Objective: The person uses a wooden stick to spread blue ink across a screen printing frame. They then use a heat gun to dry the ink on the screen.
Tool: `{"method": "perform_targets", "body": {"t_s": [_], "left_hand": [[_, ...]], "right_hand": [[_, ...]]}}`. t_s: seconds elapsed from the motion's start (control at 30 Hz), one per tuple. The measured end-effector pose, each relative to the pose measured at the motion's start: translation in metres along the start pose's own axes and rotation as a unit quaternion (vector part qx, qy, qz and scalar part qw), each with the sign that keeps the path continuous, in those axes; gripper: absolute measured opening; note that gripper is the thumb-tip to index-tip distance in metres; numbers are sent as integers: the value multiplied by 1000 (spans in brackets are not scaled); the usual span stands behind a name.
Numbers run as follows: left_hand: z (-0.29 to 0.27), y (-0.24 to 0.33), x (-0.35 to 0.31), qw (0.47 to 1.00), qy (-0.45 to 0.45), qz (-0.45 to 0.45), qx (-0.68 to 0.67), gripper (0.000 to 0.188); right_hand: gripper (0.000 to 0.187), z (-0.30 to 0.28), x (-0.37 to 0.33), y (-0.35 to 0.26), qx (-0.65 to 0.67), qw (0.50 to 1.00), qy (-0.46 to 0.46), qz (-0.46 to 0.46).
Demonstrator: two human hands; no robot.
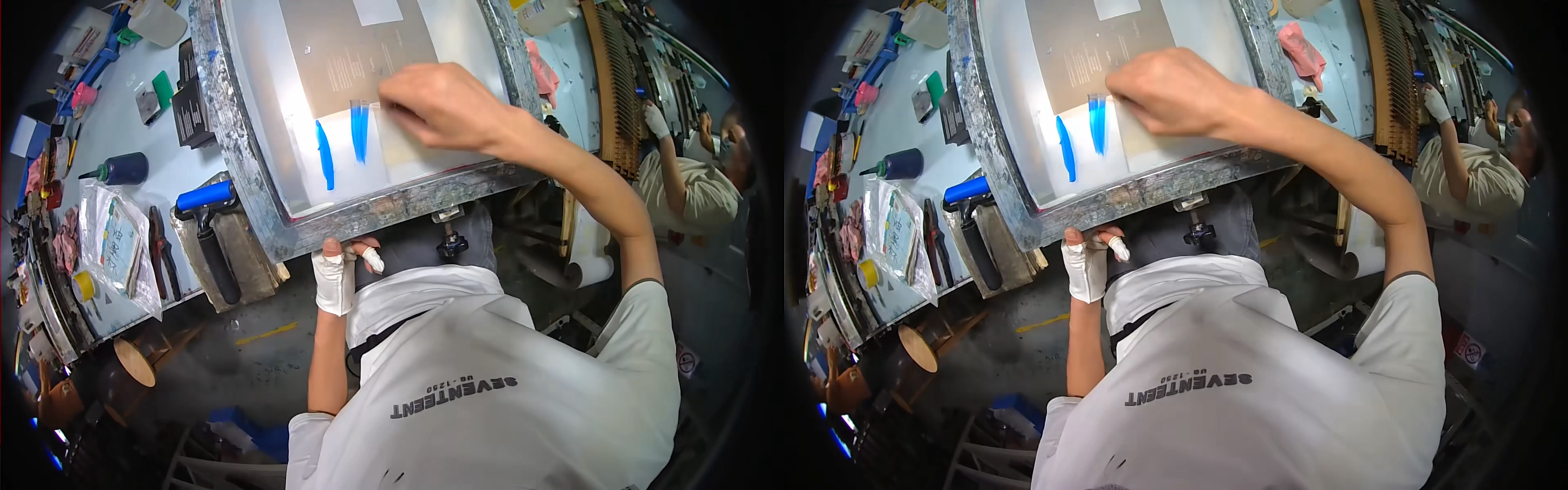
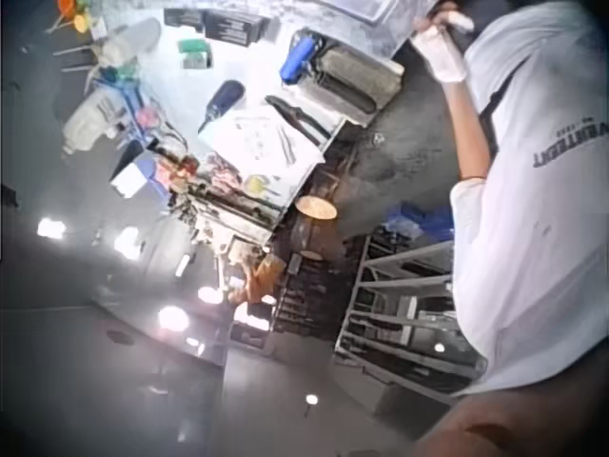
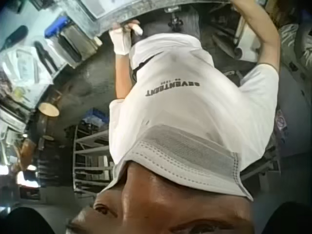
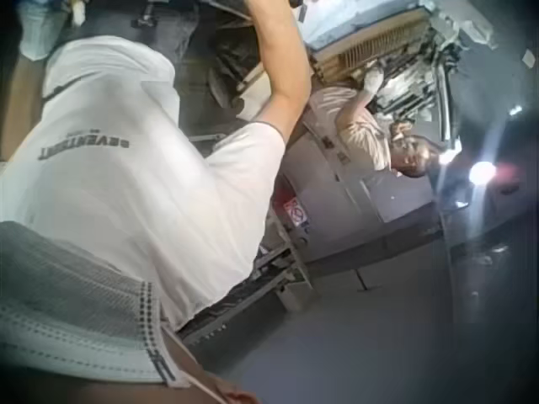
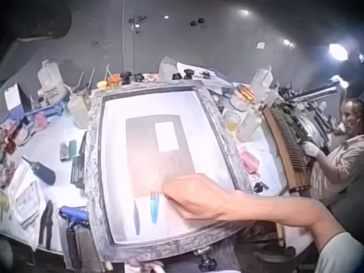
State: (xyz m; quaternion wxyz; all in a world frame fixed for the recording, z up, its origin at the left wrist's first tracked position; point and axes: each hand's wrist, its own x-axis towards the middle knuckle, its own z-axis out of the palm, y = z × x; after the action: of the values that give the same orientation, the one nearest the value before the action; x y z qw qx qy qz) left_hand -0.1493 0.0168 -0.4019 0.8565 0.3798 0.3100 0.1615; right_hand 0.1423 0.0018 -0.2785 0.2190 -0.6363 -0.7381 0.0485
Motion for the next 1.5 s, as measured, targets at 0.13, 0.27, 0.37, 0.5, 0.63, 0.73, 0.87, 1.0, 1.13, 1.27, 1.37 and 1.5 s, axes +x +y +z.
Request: {"method": "perform_targets", "body": {"t_s": [0.13,0.27,0.37,0.5,0.63,0.73,0.87,1.0,1.13,1.27,1.37,1.5], "left_hand": [[-2,-1,-5,999,-2,-3,-52,72],[0,0,-2,1000,8,5,-10,76],[-1,-2,-1,1000,2,6,-9,77],[0,-2,0,1000,11,11,-7,78],[-3,0,-2,999,-10,-1,-36,74],[3,3,0,1000,8,3,1,80],[1,1,-2,1000,-7,12,-11,75],[8,8,-2,1000,17,11,-8,77],[9,8,0,1000,25,10,-9,78],[2,4,-2,1000,7,2,-2,79],[4,6,-2,1000,9,8,-3,77],[2,4,-1,1000,7,11,-10,76]], "right_hand": [[8,3,-7,-19,19,996,-82,10],[8,11,-16,-17,9,998,-67,2],[9,2,-16,-16,0,997,-65,39],[10,3,-21,-24,7,997,-72,38],[9,6,-21,-18,1,998,-38,58],[9,8,-22,-34,24,995,-92,32],[10,17,-6,-30,37,999,-15,6],[11,26,-5,-48,56,994,-97,1],[10,24,-1,-49,69,991,-116,-14],[10,22,6,-46,43,992,-114,-12],[10,21,8,-52,37,990,-139,6],[16,21,14,-47,13,993,-118,26]]}}
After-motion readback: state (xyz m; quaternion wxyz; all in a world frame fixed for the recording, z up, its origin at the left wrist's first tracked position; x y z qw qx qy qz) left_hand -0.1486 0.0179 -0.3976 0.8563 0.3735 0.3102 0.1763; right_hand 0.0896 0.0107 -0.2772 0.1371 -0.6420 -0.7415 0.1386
